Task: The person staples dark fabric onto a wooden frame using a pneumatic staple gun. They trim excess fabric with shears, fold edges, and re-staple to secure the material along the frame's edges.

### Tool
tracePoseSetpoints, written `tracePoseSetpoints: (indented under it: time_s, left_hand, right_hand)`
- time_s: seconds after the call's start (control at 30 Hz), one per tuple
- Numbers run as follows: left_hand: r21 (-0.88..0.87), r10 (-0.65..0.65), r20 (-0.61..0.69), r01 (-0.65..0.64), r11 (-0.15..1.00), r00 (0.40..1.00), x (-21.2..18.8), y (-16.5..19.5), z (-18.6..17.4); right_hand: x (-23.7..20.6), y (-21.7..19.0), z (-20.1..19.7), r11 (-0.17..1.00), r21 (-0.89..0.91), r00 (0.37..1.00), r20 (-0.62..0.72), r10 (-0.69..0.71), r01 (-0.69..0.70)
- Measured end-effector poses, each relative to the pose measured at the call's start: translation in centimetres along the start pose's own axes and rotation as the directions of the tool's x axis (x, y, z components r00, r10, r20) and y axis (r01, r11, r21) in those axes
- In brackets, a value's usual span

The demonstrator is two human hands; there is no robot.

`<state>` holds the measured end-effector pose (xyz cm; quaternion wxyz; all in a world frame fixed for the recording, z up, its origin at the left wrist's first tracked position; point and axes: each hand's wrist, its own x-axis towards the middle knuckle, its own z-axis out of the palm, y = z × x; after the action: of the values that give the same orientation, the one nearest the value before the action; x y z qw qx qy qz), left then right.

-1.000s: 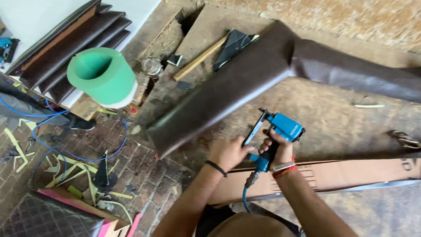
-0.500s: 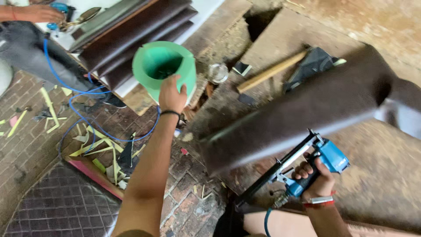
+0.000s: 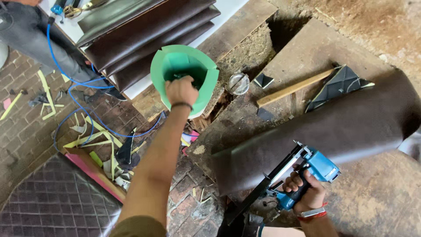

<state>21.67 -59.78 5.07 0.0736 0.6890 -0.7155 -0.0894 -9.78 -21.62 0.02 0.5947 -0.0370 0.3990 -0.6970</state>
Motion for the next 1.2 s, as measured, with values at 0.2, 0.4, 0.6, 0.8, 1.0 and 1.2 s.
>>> tracePoseSetpoints:
  time_s: [0.2, 0.4, 0.6, 0.8, 1.0, 1.2]
  left_hand:
    - [-0.071, 0.062, -0.322, -0.089, 0.994, 0.945, -6.6, -3.4, 1.2]
    - [0.101, -0.122, 0.195, 0.104, 0.989, 0.973, -0.8, -4.4, 2.1]
    - [0.173, -0.301, 0.285, 0.26, 0.95, 0.91, 6.6, -3.1, 4.7]
    - [0.099, -0.213, 0.185, 0.197, 0.975, 0.959, 7.7, -3.2, 4.6]
    - [-0.179, -0.232, 0.288, 0.29, 0.94, 0.929, 8.5, -1.9, 3.6]
    - [0.007, -0.293, 0.344, 0.309, 0.951, 0.892, 10.6, -0.5, 5.5]
  right_hand:
    - [1.5, 0.3, -0.1, 0.997, 0.048, 0.998, 0.026, 0.065, -0.066]
    - [2.8, 1.5, 1.5, 0.995, -0.026, 0.995, -0.013, 0.099, -0.1]
    - [2.1, 1.7, 2.2, 0.994, -0.052, 0.994, -0.061, 0.094, -0.097]
    - [1.7, -0.3, 0.6, 0.998, -0.023, 0.996, -0.076, 0.056, -0.058]
    - [1.9, -1.1, -0.3, 0.999, -0.02, 0.993, -0.115, 0.022, -0.025]
    - [1.1, -1.2, -0.6, 1.0, -0.012, 0.995, -0.105, -0.002, 0.001]
